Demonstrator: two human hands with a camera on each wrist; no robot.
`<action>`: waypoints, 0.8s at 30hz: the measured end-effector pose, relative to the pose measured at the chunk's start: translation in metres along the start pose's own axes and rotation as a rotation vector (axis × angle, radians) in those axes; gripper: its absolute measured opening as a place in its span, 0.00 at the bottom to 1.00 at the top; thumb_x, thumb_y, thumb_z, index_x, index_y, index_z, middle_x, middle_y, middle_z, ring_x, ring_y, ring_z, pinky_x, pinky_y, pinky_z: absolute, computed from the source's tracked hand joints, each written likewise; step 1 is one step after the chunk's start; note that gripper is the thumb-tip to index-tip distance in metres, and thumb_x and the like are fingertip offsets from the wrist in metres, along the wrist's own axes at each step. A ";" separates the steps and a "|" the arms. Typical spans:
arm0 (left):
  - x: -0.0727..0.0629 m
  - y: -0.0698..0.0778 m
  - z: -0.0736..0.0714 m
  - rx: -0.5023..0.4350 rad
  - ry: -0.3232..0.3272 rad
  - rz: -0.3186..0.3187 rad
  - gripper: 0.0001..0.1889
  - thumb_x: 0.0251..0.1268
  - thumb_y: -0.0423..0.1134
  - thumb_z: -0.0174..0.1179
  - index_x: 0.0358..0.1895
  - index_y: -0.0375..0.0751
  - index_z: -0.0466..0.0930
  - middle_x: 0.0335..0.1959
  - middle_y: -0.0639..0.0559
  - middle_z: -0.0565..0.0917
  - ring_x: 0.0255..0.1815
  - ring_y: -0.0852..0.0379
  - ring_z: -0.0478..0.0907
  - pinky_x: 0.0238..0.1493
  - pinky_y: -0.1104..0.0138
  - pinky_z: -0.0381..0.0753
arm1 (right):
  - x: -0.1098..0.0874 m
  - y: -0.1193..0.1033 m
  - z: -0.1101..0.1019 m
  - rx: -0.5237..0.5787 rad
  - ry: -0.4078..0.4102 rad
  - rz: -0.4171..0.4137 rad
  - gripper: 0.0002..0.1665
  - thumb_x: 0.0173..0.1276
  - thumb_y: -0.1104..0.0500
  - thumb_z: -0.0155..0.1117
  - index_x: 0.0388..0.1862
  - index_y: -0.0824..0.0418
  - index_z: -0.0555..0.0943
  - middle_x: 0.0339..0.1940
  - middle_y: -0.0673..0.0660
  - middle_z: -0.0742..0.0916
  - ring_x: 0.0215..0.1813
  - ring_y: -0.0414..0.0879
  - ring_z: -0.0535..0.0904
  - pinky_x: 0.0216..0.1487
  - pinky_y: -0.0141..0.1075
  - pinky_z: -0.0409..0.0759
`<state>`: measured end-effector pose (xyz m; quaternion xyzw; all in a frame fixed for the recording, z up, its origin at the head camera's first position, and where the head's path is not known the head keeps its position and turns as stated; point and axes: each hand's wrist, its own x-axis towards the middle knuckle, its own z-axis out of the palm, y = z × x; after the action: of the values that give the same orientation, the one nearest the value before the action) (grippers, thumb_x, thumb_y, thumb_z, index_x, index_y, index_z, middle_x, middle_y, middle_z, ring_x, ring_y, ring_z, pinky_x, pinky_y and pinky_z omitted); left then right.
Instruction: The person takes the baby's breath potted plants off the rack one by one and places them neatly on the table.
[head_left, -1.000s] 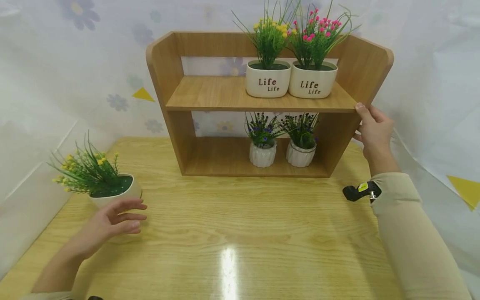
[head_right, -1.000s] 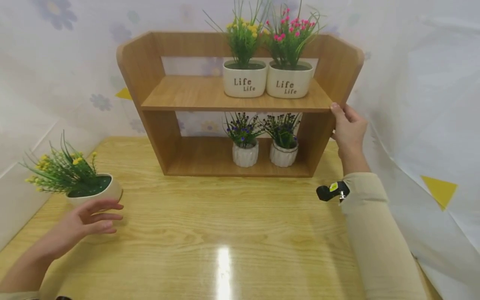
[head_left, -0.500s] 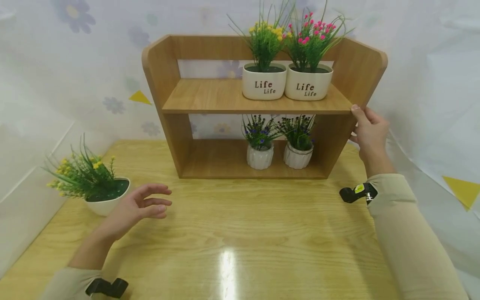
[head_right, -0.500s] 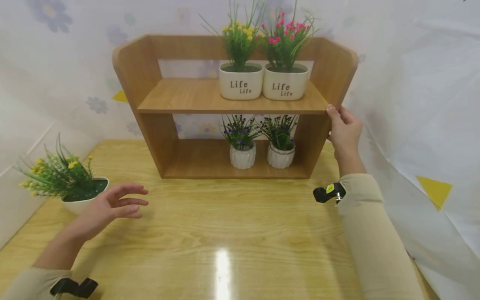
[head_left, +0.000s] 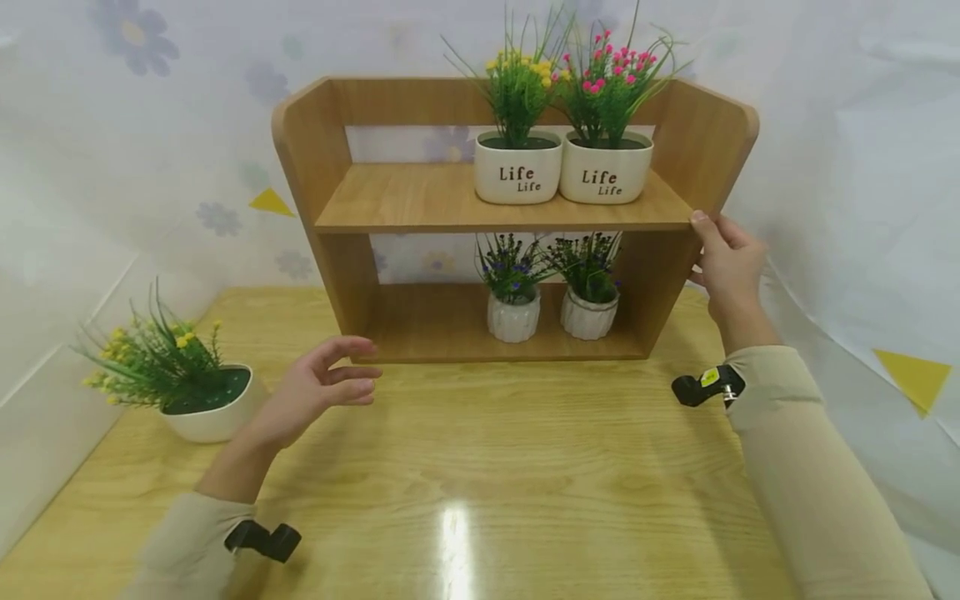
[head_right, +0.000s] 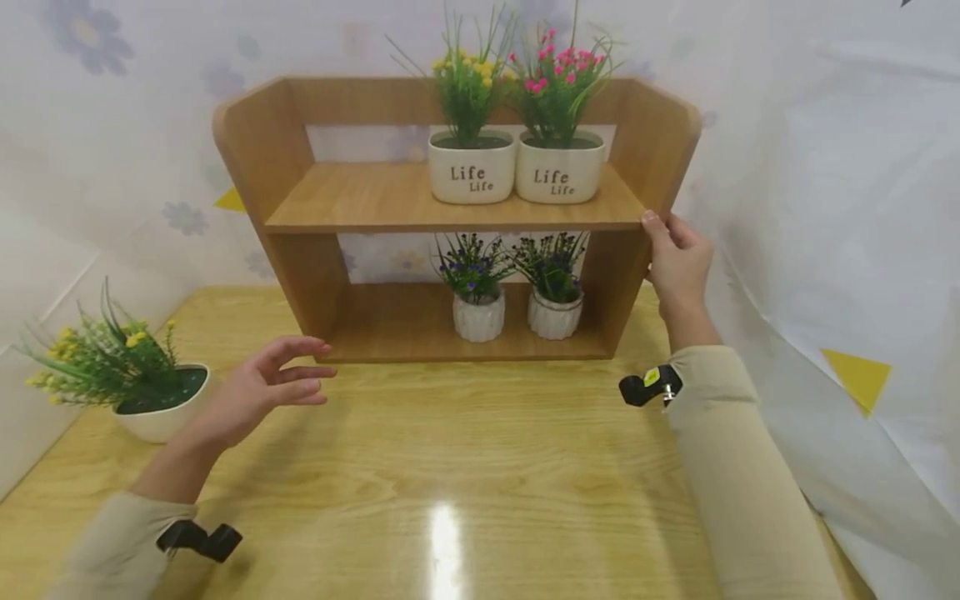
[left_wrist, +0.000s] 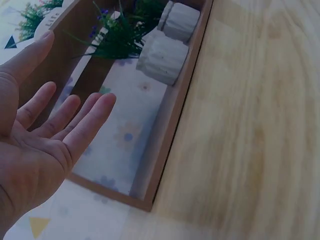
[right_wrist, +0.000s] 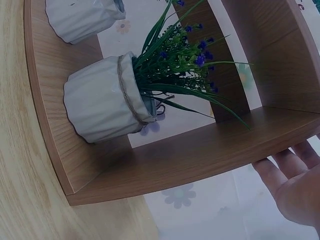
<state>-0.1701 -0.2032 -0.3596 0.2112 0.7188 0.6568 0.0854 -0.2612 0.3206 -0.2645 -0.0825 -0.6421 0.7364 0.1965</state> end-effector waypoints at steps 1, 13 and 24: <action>0.004 0.002 0.002 -0.002 0.006 0.008 0.27 0.70 0.28 0.62 0.69 0.34 0.65 0.66 0.43 0.71 0.62 0.44 0.77 0.51 0.55 0.85 | 0.000 0.000 0.000 -0.003 -0.002 0.000 0.30 0.64 0.44 0.73 0.64 0.51 0.82 0.58 0.55 0.84 0.62 0.55 0.79 0.33 0.32 0.86; 0.039 0.038 0.026 -0.017 0.001 0.060 0.30 0.68 0.28 0.64 0.71 0.43 0.66 0.68 0.42 0.70 0.64 0.43 0.75 0.53 0.55 0.84 | 0.002 0.000 0.001 -0.034 -0.011 -0.003 0.32 0.65 0.41 0.72 0.65 0.50 0.82 0.63 0.57 0.82 0.66 0.59 0.74 0.33 0.31 0.86; 0.069 0.080 0.050 -0.068 -0.053 0.097 0.34 0.63 0.29 0.69 0.71 0.43 0.66 0.69 0.43 0.71 0.64 0.42 0.75 0.54 0.51 0.83 | 0.001 0.000 -0.001 -0.049 -0.008 -0.004 0.32 0.66 0.41 0.71 0.66 0.50 0.81 0.61 0.56 0.82 0.64 0.56 0.78 0.33 0.31 0.85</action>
<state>-0.1962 -0.1255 -0.2765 0.2603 0.6823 0.6785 0.0796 -0.2620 0.3222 -0.2648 -0.0832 -0.6610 0.7203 0.1932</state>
